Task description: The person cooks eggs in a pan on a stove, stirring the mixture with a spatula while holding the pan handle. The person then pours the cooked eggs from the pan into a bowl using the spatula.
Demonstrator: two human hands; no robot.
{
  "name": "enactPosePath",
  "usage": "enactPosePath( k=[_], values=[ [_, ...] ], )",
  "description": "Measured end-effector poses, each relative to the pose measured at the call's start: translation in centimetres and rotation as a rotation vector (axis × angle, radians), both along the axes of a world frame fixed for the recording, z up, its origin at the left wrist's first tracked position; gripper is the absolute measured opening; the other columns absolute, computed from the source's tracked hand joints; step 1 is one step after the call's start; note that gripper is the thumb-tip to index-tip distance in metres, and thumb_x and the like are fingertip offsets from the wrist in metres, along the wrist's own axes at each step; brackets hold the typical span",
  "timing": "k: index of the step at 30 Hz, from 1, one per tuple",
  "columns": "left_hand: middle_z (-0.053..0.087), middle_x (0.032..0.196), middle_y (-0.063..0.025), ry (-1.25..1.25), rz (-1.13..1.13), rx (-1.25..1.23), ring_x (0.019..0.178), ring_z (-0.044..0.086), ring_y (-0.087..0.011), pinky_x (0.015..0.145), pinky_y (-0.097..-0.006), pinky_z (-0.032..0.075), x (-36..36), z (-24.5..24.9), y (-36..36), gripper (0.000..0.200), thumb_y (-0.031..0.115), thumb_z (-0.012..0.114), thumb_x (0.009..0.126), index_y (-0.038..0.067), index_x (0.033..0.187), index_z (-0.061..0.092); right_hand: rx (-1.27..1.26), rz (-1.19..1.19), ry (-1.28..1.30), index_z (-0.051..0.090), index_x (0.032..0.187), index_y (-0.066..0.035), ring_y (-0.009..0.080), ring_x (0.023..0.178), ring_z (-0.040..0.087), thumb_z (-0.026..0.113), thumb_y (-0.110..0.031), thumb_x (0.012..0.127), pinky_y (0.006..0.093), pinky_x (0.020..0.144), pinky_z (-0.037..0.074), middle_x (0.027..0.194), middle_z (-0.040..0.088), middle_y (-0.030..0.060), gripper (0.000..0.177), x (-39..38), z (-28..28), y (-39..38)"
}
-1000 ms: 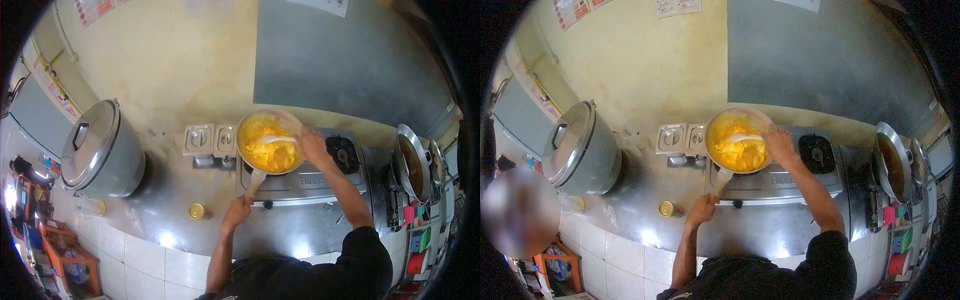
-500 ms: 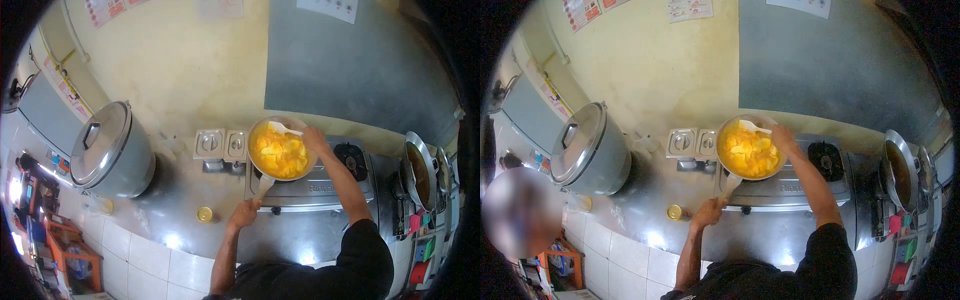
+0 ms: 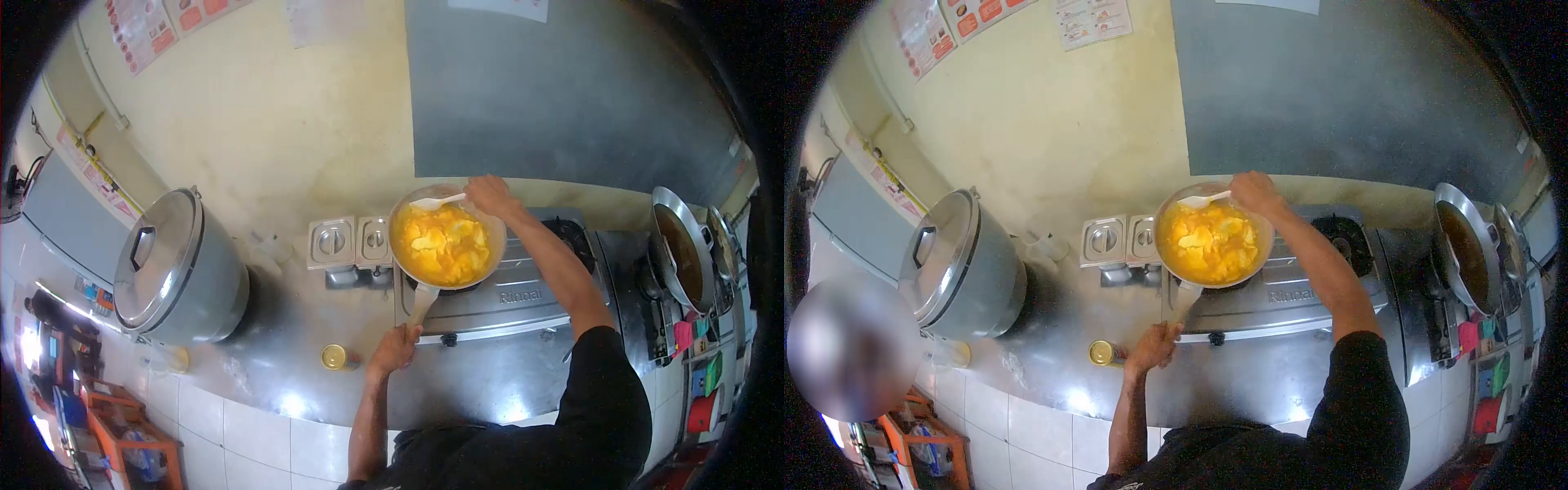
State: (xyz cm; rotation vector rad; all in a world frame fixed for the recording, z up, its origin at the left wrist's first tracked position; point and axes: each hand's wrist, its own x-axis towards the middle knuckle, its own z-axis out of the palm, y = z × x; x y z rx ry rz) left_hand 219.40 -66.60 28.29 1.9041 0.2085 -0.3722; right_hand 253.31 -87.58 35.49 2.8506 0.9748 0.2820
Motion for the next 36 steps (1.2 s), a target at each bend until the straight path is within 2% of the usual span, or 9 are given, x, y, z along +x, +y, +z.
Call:
enactPosePath(
  k=[5,16,23,25,26,29,31,34,36],
  values=[
    [0.049,0.048,-0.0087,0.026,-0.010,-0.014,0.037,0.051,-0.0205,0.037,-0.0345,0.042,0.1,-0.1,0.1,0.047,0.040,0.044,0.098,-0.002,0.079,0.050,-0.024,0.106,-0.029,0.072,0.087,-0.012,0.0313,0.085,0.066,0.060,-0.023,0.083,0.0444,0.071,0.053,0.091,0.067,0.0097,0.017,1.0,1.1,0.0],
    [0.049,0.049,-0.0088,0.013,-0.019,0.001,0.038,0.051,-0.0202,0.037,-0.0348,0.041,0.1,1.1,-0.4,0.045,0.037,0.045,0.098,-0.003,0.079,0.051,-0.120,0.463,-0.067,0.069,0.087,-0.012,0.0316,0.083,0.065,0.063,-0.026,0.080,0.0451,0.071,0.052,0.086,0.066,0.0086,0.016,2.4,2.0,3.0],
    [0.050,0.050,-0.0094,0.039,0.017,-0.033,0.039,0.052,-0.0198,0.038,-0.0351,0.042,-0.1,1.1,-0.7,0.048,0.040,0.045,0.098,-0.003,0.079,0.051,-0.096,0.413,-0.032,0.064,0.078,-0.010,0.0299,0.074,0.064,0.057,-0.022,0.082,0.0427,0.063,0.052,0.081,0.060,0.0082,0.014,-1.8,1.4,1.9],
    [0.051,0.051,-0.0094,0.037,0.034,-0.019,0.040,0.053,-0.0199,0.038,-0.0351,0.043,0.2,-0.8,-0.5,0.048,0.040,0.045,0.098,-0.003,0.079,0.051,-0.161,0.732,-0.153,0.065,0.080,-0.008,0.0313,0.073,0.064,0.055,-0.021,0.083,0.0442,0.064,0.051,0.082,0.063,0.0103,0.017,-2.6,1.1,0.3],
    [0.051,0.051,-0.0094,0.039,0.051,-0.004,0.041,0.054,-0.0200,0.039,-0.0352,0.043,0.1,-1.2,-0.6,0.049,0.041,0.044,0.098,-0.003,0.079,0.051,-0.168,0.732,-0.147,0.065,0.080,-0.008,0.0313,0.073,0.064,0.055,-0.021,0.083,0.0442,0.064,0.051,0.082,0.063,0.0103,0.017,-3.5,1.4,-0.2],
    [0.054,0.052,-0.0122,0.025,0.068,0.039,0.043,0.057,-0.0241,0.041,-0.0372,0.045,0.0,-1.1,-0.8,0.050,0.042,0.043,0.098,-0.004,0.080,0.052,-0.106,0.576,-0.127,0.066,0.083,-0.007,0.0319,0.075,0.064,0.056,-0.019,0.083,0.0444,0.065,0.051,0.086,0.065,0.0123,0.015,-6.4,2.9,-2.6],
    [0.055,0.054,-0.0155,0.012,0.060,0.057,0.044,0.058,-0.0274,0.044,-0.0395,0.046,-0.3,-0.6,-0.9,0.051,0.041,0.043,0.098,-0.005,0.080,0.054,0.044,0.163,-0.016,0.068,0.082,-0.006,0.0306,0.082,0.067,0.059,-0.016,0.078,0.0445,0.065,0.053,0.085,0.068,0.0128,0.014,-7.9,4.6,-4.2],
    [0.057,0.057,-0.0219,-0.033,0.056,0.110,0.047,0.059,-0.0333,0.050,-0.0439,0.048,-0.2,-0.2,-0.9,0.052,0.041,0.043,0.098,-0.007,0.080,0.056,-0.158,-0.149,-0.017,0.070,0.083,-0.004,0.0329,0.083,0.067,0.060,-0.016,0.079,0.0440,0.066,0.054,0.087,0.067,0.0154,0.015,-9.9,7.2,-5.3],
    [0.057,0.059,-0.0249,-0.054,0.055,0.132,0.048,0.060,-0.0358,0.054,-0.0459,0.048,-0.1,0.2,-1.1,0.053,0.040,0.043,0.098,-0.008,0.080,0.057,-0.131,-0.213,-0.003,0.070,0.085,-0.003,0.0338,0.084,0.067,0.061,-0.017,0.079,0.0443,0.068,0.055,0.087,0.067,0.0167,0.017,-10.2,5.9,-6.3]
  ],
)
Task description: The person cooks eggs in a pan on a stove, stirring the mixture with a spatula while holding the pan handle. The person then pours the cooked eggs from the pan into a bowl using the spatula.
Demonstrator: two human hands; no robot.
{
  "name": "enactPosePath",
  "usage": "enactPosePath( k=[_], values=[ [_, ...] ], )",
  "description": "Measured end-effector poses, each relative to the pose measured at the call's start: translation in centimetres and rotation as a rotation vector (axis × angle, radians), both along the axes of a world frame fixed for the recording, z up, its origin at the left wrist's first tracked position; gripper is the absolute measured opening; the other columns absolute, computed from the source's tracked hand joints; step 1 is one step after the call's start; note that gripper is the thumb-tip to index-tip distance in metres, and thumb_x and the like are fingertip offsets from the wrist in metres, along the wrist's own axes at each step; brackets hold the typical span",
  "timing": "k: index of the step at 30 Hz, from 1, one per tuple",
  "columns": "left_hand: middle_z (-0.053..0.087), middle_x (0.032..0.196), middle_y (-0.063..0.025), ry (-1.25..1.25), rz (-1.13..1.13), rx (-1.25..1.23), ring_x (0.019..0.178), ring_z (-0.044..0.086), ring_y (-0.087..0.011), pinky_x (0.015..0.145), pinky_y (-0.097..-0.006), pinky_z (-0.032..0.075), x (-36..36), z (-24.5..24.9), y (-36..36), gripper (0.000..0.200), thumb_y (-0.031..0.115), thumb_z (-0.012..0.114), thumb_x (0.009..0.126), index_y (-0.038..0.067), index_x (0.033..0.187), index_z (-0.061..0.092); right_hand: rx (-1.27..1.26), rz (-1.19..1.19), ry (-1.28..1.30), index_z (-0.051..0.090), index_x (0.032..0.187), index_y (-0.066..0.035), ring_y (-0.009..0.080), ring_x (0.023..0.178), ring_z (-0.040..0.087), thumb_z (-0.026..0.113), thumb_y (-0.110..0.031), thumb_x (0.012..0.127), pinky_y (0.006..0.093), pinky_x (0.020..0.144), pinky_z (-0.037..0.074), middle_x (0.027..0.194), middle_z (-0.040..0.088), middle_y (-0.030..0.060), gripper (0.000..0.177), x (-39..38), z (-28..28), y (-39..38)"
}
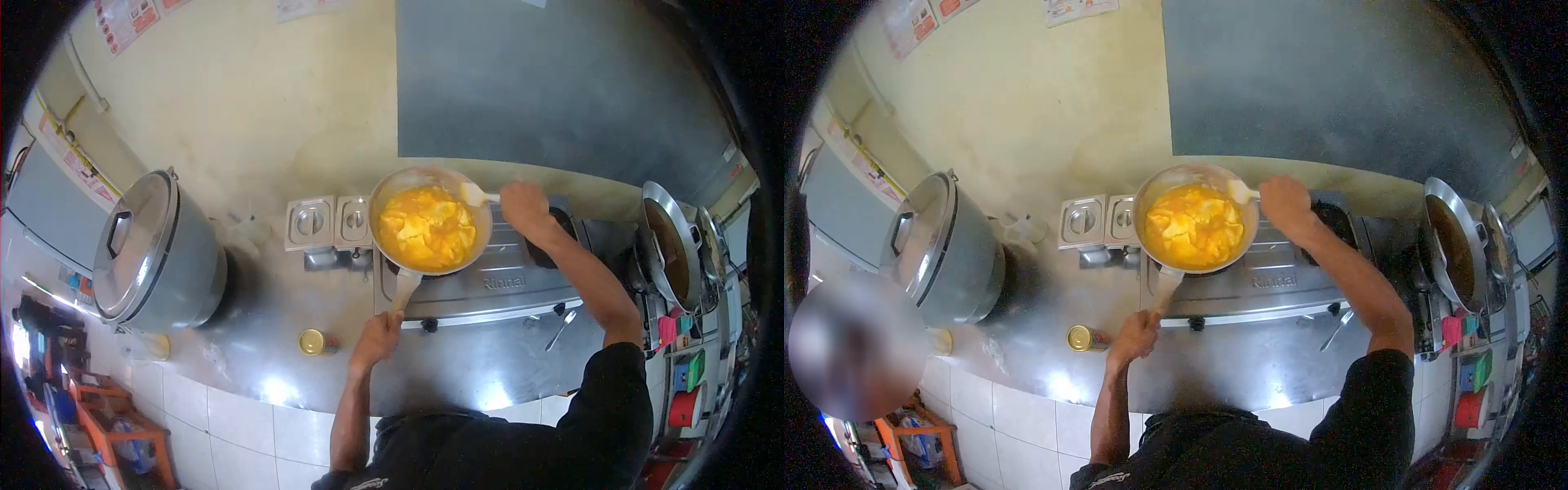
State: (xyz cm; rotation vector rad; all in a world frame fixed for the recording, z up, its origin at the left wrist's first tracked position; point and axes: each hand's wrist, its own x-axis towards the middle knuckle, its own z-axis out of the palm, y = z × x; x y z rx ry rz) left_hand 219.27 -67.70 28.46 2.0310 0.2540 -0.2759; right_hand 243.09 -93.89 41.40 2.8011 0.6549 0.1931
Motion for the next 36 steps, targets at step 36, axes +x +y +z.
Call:
enactPosePath(
  k=[36],
  values=[
    [0.059,0.066,-0.0094,0.159,0.320,-0.489,0.050,0.058,-0.0148,0.046,-0.0269,0.050,-2.5,0.5,0.4,0.058,0.050,0.047,0.095,-0.007,0.098,0.060,0.073,0.102,-0.100,0.068,0.081,-0.003,0.0318,0.079,0.066,0.059,-0.011,0.078,0.0422,0.066,0.055,0.088,0.065,0.0150,0.013,-6.0,1.0,-0.2]
  ],
)
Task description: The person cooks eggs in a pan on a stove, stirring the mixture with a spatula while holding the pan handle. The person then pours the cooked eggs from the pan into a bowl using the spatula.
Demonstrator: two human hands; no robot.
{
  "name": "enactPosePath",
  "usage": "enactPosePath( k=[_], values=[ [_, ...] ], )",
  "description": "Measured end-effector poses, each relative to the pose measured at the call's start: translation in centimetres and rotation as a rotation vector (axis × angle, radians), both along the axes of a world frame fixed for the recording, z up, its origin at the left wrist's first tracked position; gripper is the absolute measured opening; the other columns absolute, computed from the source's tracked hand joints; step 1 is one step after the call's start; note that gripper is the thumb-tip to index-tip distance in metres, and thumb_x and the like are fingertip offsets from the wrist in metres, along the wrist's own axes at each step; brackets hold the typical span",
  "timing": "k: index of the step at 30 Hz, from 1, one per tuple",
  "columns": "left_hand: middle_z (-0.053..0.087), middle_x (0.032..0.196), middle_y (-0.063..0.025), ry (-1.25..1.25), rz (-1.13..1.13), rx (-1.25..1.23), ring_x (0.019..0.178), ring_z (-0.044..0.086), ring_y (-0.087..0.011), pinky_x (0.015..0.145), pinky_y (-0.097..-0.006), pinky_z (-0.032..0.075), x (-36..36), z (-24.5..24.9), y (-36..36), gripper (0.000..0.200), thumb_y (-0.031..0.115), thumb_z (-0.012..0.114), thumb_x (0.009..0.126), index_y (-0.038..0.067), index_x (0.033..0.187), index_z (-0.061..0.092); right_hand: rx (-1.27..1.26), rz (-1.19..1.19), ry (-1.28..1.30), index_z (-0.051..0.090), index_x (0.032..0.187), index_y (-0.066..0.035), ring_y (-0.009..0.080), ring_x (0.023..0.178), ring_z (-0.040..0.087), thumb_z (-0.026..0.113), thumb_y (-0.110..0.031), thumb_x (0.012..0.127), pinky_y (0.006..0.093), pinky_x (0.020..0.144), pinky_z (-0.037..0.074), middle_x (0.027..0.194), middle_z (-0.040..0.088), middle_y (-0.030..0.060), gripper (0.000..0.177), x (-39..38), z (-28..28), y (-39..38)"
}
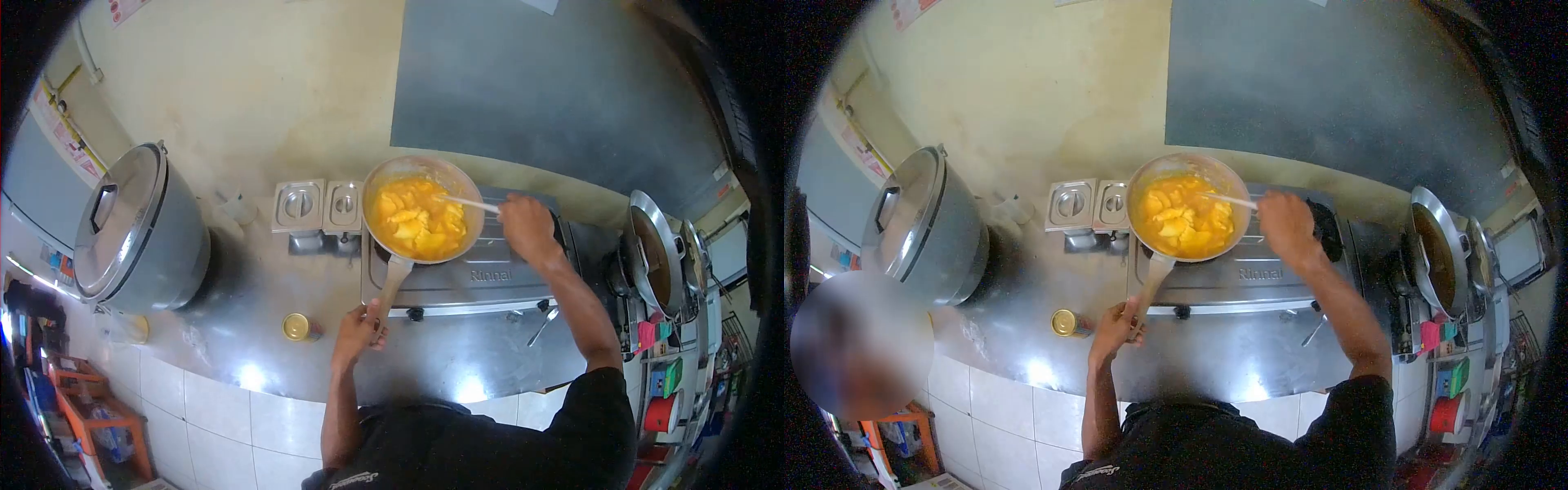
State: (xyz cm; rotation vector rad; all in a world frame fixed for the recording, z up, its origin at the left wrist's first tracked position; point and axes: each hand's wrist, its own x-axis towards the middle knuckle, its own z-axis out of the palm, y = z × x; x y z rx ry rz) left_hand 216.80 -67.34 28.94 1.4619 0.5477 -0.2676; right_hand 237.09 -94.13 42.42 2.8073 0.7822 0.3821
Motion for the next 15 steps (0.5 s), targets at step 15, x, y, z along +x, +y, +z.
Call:
enactPosePath(
  k=[15],
  values=[
    [0.049,0.057,-0.0010,-0.107,0.053,0.093,0.048,0.048,-0.0098,0.043,-0.0272,0.041,-0.6,-1.6,-2.7,0.052,0.050,0.051,0.094,-0.001,0.087,0.060,-0.165,-0.098,0.076,0.071,0.088,-0.004,0.0311,0.087,0.068,0.058,-0.011,0.081,0.0417,0.069,0.056,0.094,0.067,0.0159,0.017,8.7,-5.7,1.7]
  ],
)
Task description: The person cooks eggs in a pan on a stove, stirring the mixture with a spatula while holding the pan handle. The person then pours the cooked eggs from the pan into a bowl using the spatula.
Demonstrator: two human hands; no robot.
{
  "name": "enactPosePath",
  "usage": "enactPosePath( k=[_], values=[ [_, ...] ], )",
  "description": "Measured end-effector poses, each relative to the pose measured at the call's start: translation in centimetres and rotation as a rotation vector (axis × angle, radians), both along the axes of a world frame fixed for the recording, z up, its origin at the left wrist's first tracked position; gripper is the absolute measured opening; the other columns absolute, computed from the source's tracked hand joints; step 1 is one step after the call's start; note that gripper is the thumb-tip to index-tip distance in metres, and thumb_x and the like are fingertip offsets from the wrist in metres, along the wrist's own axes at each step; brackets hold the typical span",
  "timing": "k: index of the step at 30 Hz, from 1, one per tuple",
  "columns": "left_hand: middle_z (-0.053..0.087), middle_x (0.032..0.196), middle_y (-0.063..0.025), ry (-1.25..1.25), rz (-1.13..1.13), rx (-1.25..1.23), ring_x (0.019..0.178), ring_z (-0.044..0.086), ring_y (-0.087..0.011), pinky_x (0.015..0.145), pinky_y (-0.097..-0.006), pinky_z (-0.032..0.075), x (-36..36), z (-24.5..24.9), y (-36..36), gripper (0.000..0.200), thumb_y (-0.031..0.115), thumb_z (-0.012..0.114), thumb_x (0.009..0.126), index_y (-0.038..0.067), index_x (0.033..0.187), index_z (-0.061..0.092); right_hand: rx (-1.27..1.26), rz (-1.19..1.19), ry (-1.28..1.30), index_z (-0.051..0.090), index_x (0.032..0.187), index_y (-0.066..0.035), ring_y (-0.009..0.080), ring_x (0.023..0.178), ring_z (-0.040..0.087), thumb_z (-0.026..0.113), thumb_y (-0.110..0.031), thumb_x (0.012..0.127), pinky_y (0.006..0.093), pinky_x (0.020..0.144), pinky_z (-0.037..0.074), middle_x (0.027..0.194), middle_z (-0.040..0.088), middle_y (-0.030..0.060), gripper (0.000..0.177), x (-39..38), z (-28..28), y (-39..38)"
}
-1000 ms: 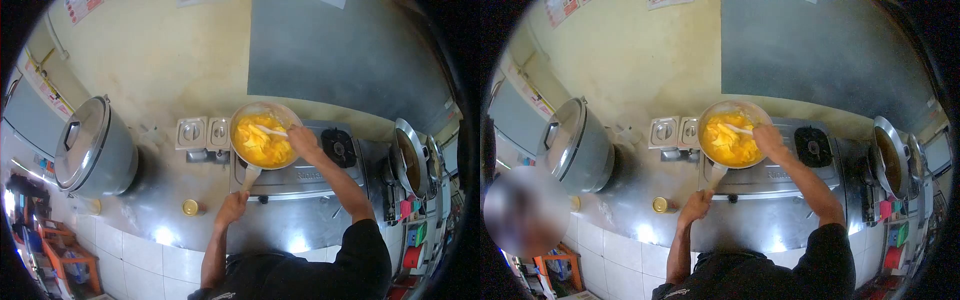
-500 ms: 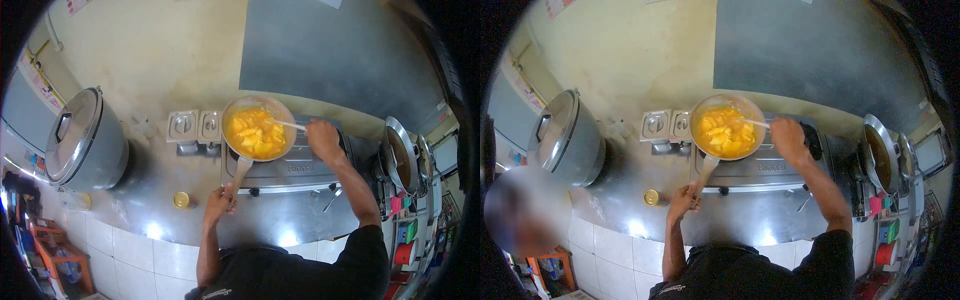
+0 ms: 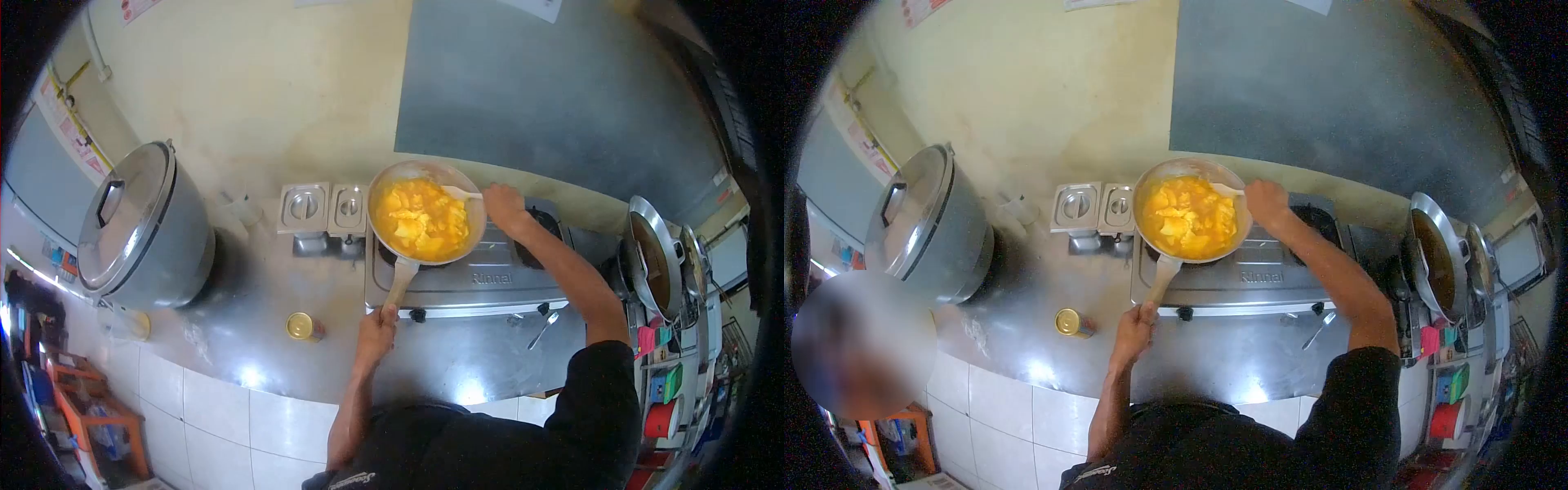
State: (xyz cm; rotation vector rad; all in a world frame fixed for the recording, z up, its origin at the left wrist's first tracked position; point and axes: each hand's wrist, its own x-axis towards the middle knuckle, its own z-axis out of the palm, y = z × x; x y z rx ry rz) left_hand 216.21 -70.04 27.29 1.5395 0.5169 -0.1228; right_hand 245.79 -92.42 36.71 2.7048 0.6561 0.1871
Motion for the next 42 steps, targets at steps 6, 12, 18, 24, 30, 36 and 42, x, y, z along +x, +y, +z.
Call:
enactPosePath(
  k=[6,12,18,24,30,36,42],
  values=[
    [0.047,0.060,0.0005,-0.050,0.042,-0.049,0.048,0.042,-0.0088,0.043,-0.0261,0.036,-0.2,-0.1,-0.6,0.044,0.043,0.049,0.096,0.002,0.086,0.059,-0.045,0.028,0.110,0.072,0.085,-0.006,0.0325,0.083,0.069,0.065,-0.018,0.078,0.0430,0.072,0.056,0.088,0.070,0.0157,0.016,-2.0,4.2,-1.7],
    [0.046,0.056,0.0005,-0.050,0.092,-0.102,0.047,0.045,-0.0088,0.041,-0.0269,0.040,0.0,-0.5,-0.9,0.046,0.045,0.052,0.095,0.001,0.085,0.060,-0.093,-0.203,0.680,0.068,0.068,-0.001,0.0228,0.053,0.059,0.065,-0.021,0.073,0.0390,0.050,0.047,0.058,0.061,0.0103,0.020,-3.4,7.9,0.1],
    [0.047,0.061,0.0019,-0.017,0.032,-0.048,0.048,0.042,-0.0083,0.043,-0.0253,0.034,0.0,-0.7,-0.8,0.047,0.047,0.051,0.095,0.003,0.085,0.059,0.168,-0.193,1.024,0.068,0.066,-0.005,0.0139,0.044,0.046,0.068,-0.027,0.072,0.0308,0.041,0.035,0.052,0.052,0.0025,0.022,-3.4,5.9,0.1],
    [0.047,0.061,0.0023,-0.048,-0.078,-0.092,0.049,0.043,-0.0080,0.042,-0.0256,0.035,-0.1,-0.8,-0.5,0.049,0.050,0.050,0.094,0.003,0.084,0.058,0.348,-0.143,1.112,0.065,0.074,-0.006,0.0125,0.046,0.045,0.064,-0.031,0.079,0.0294,0.042,0.035,0.054,0.050,-0.0004,0.026,-3.9,2.4,3.6],
    [0.046,0.060,0.0029,-0.020,-0.164,0.034,0.049,0.042,-0.0080,0.042,-0.0257,0.035,-0.3,0.5,-1.2,0.049,0.051,0.048,0.095,0.005,0.081,0.056,0.319,-0.063,0.820,0.068,0.090,0.001,0.0264,0.065,0.065,0.057,-0.029,0.085,0.0383,0.057,0.050,0.075,0.068,0.0151,0.032,-3.9,-0.8,7.9],
    [0.051,0.064,-0.0002,-0.013,-0.159,-0.076,0.050,0.047,-0.0102,0.043,-0.0260,0.036,-0.5,0.0,-1.1,0.048,0.050,0.049,0.095,0.004,0.084,0.059,0.283,-0.008,0.272,0.071,0.092,0.000,0.0345,0.087,0.068,0.052,-0.014,0.085,0.0438,0.075,0.054,0.092,0.068,0.0200,0.025,-6.4,1.2,8.4],
    [0.053,0.063,-0.0041,-0.069,-0.064,-0.172,0.049,0.051,-0.0112,0.044,-0.0282,0.043,0.5,0.4,-1.4,0.048,0.045,0.046,0.097,-0.001,0.091,0.056,0.194,-0.105,0.021,0.070,0.090,-0.004,0.0364,0.086,0.066,0.059,-0.019,0.081,0.0456,0.075,0.052,0.092,0.067,0.0178,0.020,-5.5,6.0,2.8]
  ],
)
